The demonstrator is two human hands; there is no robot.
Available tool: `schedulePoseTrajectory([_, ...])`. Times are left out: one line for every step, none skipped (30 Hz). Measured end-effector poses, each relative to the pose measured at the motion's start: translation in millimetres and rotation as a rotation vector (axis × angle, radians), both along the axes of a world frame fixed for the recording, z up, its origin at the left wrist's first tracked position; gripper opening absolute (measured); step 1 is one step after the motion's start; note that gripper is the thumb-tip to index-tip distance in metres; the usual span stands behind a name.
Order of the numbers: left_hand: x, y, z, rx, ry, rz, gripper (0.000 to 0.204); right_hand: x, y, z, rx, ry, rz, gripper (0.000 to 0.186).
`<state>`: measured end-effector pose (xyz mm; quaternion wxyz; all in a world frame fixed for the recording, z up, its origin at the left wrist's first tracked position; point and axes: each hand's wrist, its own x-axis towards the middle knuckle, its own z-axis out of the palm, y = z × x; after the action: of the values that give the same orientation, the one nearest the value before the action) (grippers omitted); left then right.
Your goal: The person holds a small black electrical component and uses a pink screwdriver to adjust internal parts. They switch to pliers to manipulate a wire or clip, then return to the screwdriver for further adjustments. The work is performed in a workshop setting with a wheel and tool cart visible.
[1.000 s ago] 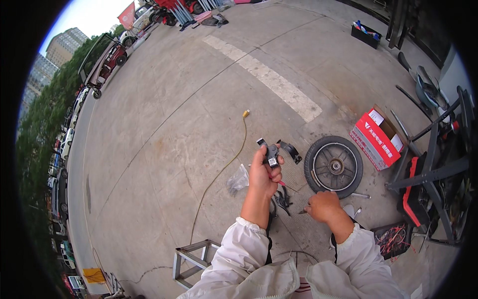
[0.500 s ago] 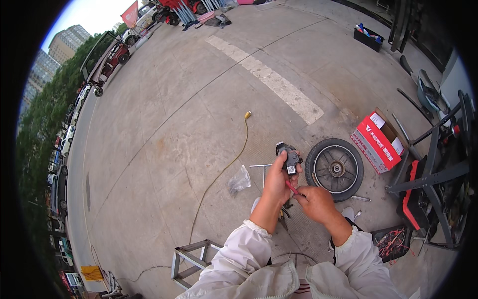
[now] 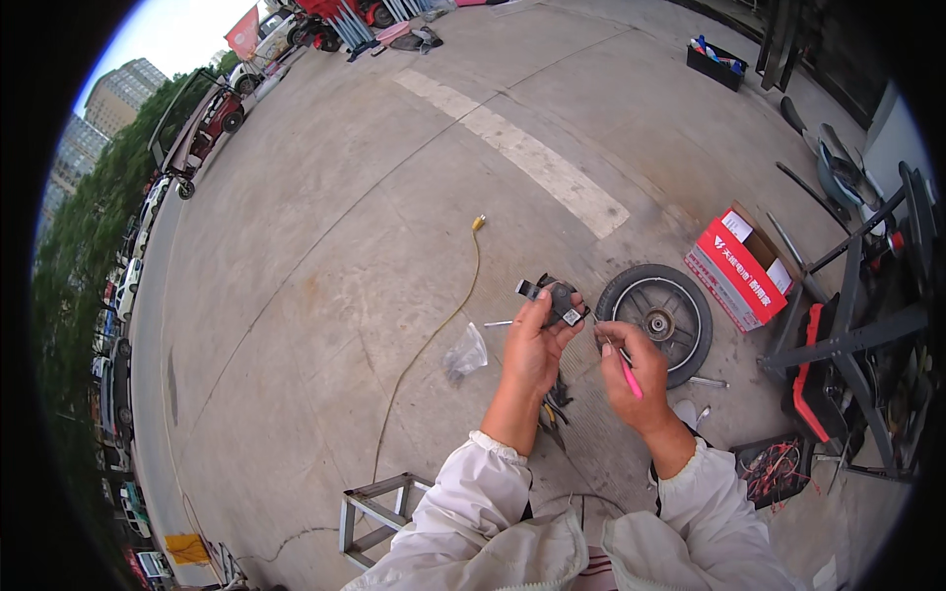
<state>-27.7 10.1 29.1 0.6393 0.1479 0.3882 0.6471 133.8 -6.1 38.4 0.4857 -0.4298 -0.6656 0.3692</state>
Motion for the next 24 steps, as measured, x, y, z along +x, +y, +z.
schedulePoseTrajectory([4.9, -1.1, 1.2, -0.007, 0.006, -0.017, 0.037, 2.9, -1.0, -3.1, 0.051, 0.001, -0.016, 0.026])
schedulePoseTrajectory([9.5, -1.6, 3.0, -0.014, 0.012, -0.036, 0.037, 4.6, -0.7, -4.4, 0.111, 0.01, -0.021, 0.026])
schedulePoseTrajectory([11.5, 0.1, 5.7, -0.006, 0.039, -0.045, 0.037, 4.3, 1.3, -4.4, 0.17, 0.018, -0.026, 0.027])
schedulePoseTrajectory([13.8, 0.1, 4.5, -0.01, 0.053, -0.057, 0.036, 6.0, 0.2, -6.8, 0.216, 0.012, -0.033, 0.028])
schedulePoseTrajectory([16.7, -0.7, 2.7, -0.016, 0.062, -0.07, 0.036, 6.0, -0.1, -8.7, 0.231, 0.001, -0.029, 0.029])
schedulePoseTrajectory([19.3, -1.6, 3.0, -0.018, 0.075, -0.076, 0.037, 6.6, 0.7, -8.2, 0.258, -0.018, -0.017, 0.029])
schedulePoseTrajectory([20.0, -2.7, 0.5, -0.022, 0.083, -0.09, 0.037, 6.4, 0.3, -6.6, 0.271, -0.032, -0.014, 0.029])
schedulePoseTrajectory([19.8, -2.5, 1.2, -0.02, 0.104, -0.1, 0.037, 5.2, 1.2, -4.0, 0.29, -0.032, -0.009, 0.029])
schedulePoseTrajectory([22.7, -3.0, 2.2, -0.022, 0.117, -0.097, 0.039, 5.9, 1.8, -3.4, 0.31, -0.05, -0.013, 0.028])
schedulePoseTrajectory([23.7, -2.4, 2.6, -0.025, 0.133, -0.104, 0.039, 5.9, 3.8, -3.3, 0.336, -0.065, -0.018, 0.028])
schedulePoseTrajectory([24.6, -2.2, 2.5, -0.027, 0.149, -0.11, 0.04, 6.6, 4.3, -3.4, 0.363, -0.08, -0.021, 0.028])
schedulePoseTrajectory([25.7, -2.8, 1.8, -0.03, 0.165, -0.115, 0.041, 7.9, 3.4, -3.4, 0.362, -0.081, -0.017, 0.028])
schedulePoseTrajectory([25.8, -2.2, 1.7, -0.03, 0.183, -0.118, 0.042, 8.1, 3.9, -3.0, 0.366, -0.079, -0.015, 0.028])
schedulePoseTrajectory([26.1, -2.1, 1.5, -0.031, 0.167, -0.118, 0.039, 8.1, 4.0, -2.8, 0.37, -0.076, -0.012, 0.027])
schedulePoseTrajectory([26.3, -2.3, 1.1, -0.033, 0.151, -0.116, 0.036, 7.9, 3.7, -2.8, 0.376, -0.08, -0.009, 0.027])
schedulePoseTrajectory([26.5, -1.7, 1.2, -0.031, 0.137, -0.116, 0.033, 7.5, 3.9, -1.8, 0.385, -0.085, -0.008, 0.027])
schedulePoseTrajectory([26.8, -1.3, 0.2, -0.028, 0.132, -0.117, 0.032, 7.3, 4.1, -1.5, 0.394, -0.089, -0.006, 0.027])
schedulePoseTrajectory([27.1, -1.1, -1.1, -0.025, 0.126, -0.118, 0.032, 7.2, 4.3, -2.1, 0.4, -0.099, -0.004, 0.027])
schedulePoseTrajectory([26.7, -1.2, -1.5, -0.022, 0.124, -0.118, 0.032, 6.6, 4.5, -2.5, 0.407, -0.106, -0.001, 0.027])
schedulePoseTrajectory([26.2, -1.6, -1.7, -0.022, 0.137, -0.122, 0.035, 6.2, 4.6, -2.9, 0.414, -0.113, 0.002, 0.027])
schedulePoseTrajectory([25.6, -2.1, -1.9, -0.022, 0.151, -0.126, 0.038, 5.8, 4.7, -2.9, 0.417, -0.116, 0.002, 0.027])
schedulePoseTrajectory([25.2, -2.4, -2.2, -0.022, 0.165, -0.128, 0.041, 5.3, 4.9, -3.0, 0.42, -0.118, 0.003, 0.027])
schedulePoseTrajectory([25.2, -2.6, -2.2, -0.022, 0.163, -0.125, 0.041, 5.0, 5.0, -3.2, 0.424, -0.121, 0.003, 0.027])
schedulePoseTrajectory([25.4, -2.7, -1.8, -0.022, 0.161, -0.122, 0.04, 4.7, 4.9, -4.2, 0.421, -0.123, 0.004, 0.027])
